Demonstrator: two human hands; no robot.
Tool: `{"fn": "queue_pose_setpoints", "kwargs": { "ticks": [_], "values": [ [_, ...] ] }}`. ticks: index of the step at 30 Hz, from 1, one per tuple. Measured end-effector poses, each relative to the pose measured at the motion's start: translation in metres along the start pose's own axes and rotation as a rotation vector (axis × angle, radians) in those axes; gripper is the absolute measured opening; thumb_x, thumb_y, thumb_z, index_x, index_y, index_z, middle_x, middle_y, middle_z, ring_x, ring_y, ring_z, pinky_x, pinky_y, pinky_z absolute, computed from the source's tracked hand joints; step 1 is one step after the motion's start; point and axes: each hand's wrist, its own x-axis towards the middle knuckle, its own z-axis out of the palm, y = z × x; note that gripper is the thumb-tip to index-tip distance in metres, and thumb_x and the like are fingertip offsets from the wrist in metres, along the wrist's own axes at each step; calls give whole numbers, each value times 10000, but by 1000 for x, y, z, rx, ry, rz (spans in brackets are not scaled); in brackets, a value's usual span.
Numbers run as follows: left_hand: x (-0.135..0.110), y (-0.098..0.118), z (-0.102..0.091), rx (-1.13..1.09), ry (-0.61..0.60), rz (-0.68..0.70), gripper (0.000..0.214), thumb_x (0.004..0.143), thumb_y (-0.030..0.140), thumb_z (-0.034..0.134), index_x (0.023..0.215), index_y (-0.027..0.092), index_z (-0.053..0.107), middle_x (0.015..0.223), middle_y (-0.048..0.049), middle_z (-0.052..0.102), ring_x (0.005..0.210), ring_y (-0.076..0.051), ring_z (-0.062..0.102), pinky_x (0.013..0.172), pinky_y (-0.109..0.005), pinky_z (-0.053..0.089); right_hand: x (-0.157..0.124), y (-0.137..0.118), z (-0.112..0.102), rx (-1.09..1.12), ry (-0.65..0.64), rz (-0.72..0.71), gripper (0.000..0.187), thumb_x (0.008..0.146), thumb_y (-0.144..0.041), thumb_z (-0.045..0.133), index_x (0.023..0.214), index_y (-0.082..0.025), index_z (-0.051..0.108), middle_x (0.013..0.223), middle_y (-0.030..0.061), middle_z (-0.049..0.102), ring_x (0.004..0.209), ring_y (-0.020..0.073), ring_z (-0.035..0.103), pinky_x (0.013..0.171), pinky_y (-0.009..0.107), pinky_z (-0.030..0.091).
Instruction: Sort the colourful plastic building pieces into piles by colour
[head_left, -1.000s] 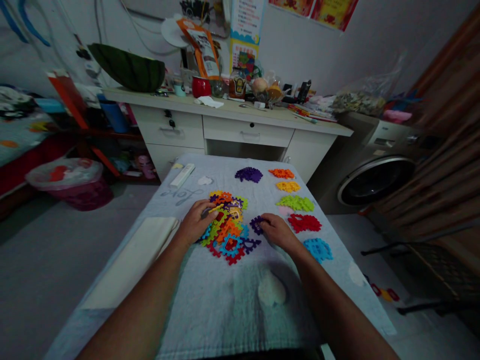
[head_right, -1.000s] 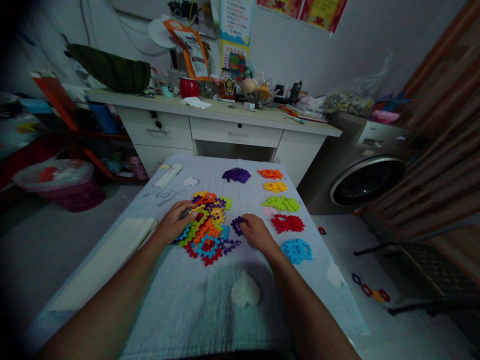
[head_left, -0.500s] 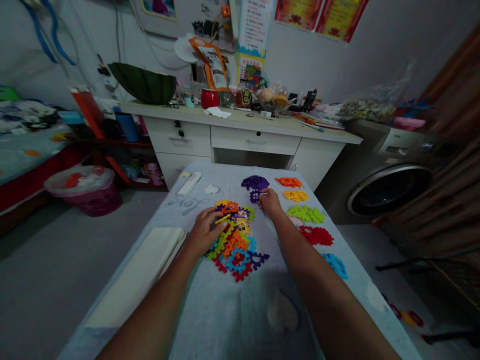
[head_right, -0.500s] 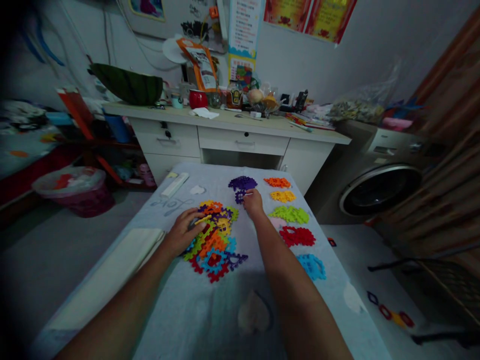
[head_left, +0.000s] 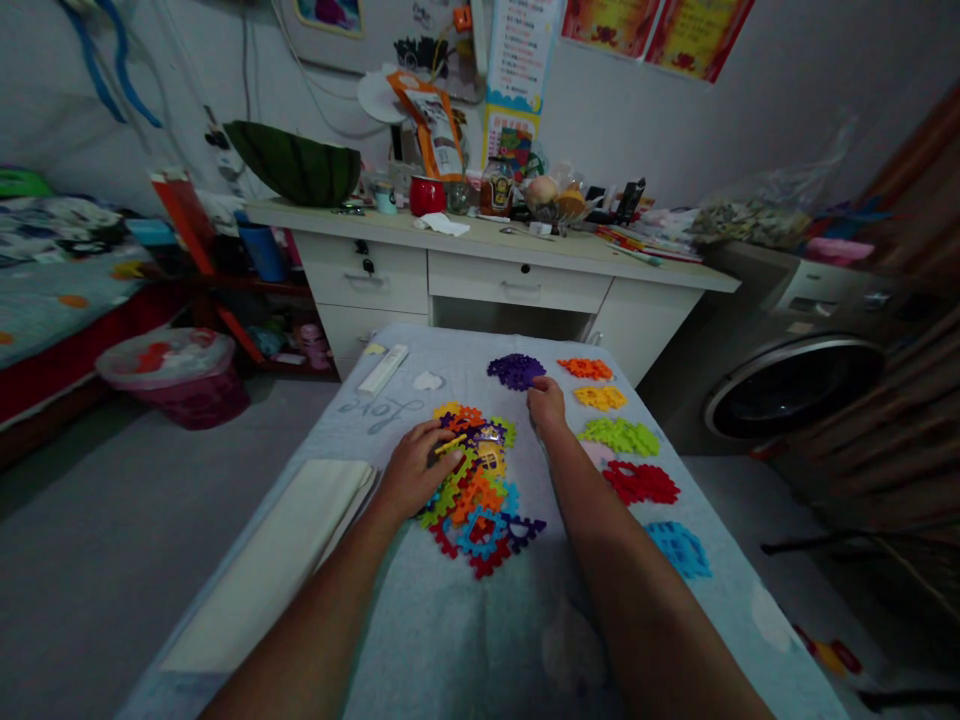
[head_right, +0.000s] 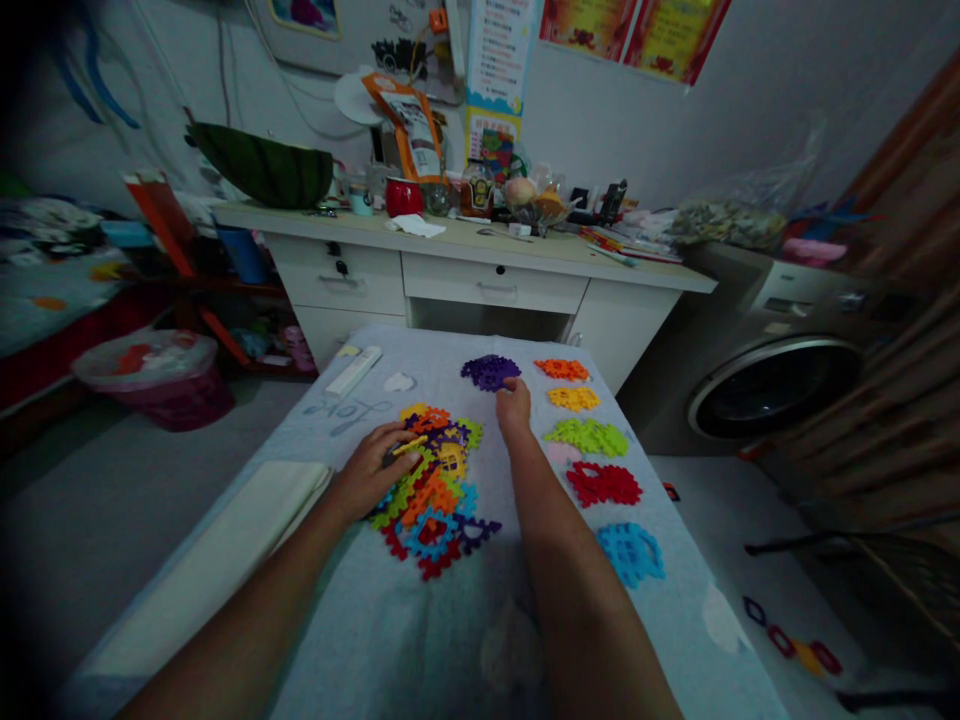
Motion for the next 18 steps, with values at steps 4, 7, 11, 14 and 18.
{"fn": "queue_pose_setpoints", "kwargs": {
  "ticks": [4,7,11,14,18],
  "values": [
    [0,-1,1,-6,15,3,380,839,504,568,1077,230,682,1249,-85,584,1209,-274,543,1065,-469,414,-20,1,-1,165,-13,111,286,727,-295,568,976,-158,604,717,-10,602,610,120,522,573,222,420],
    [-1,1,0,-14,15,1,387,844,509,561,1074,221,679,1253,-90,581,1208,-271,544,1066,-461,415,-32,-3,-5,205,-225,57,256,723,-313,624,926,-157,641,771,2,631,665,116,541,619,226,431],
    [-1,3,-1,-22,18,-2,386,848,511,557,1081,227,674,1258,-87,580,1219,-271,539,1068,-463,417,-38,-16,-13,47,-559,-63,242,732,-328,683,904,-158,685,825,10,668,732,125,566,679,239,443],
    [-1,2,-1,-22,17,-13,388,849,507,559,1092,226,672,1257,-88,580,1227,-273,533,1075,-466,411,-39,-26,-16,-117,-609,-163,244,712,-287,719,910,-146,694,803,-1,652,716,118,539,672,237,425],
    [-1,0,0,-23,26,-10,383,848,505,565,1083,223,674,1253,-90,583,1212,-272,541,1066,-464,418,-41,-32,-16,-228,-529,-227,267,697,-226,738,949,-153,690,864,3,644,758,120,529,704,238,424]
  ]
}}
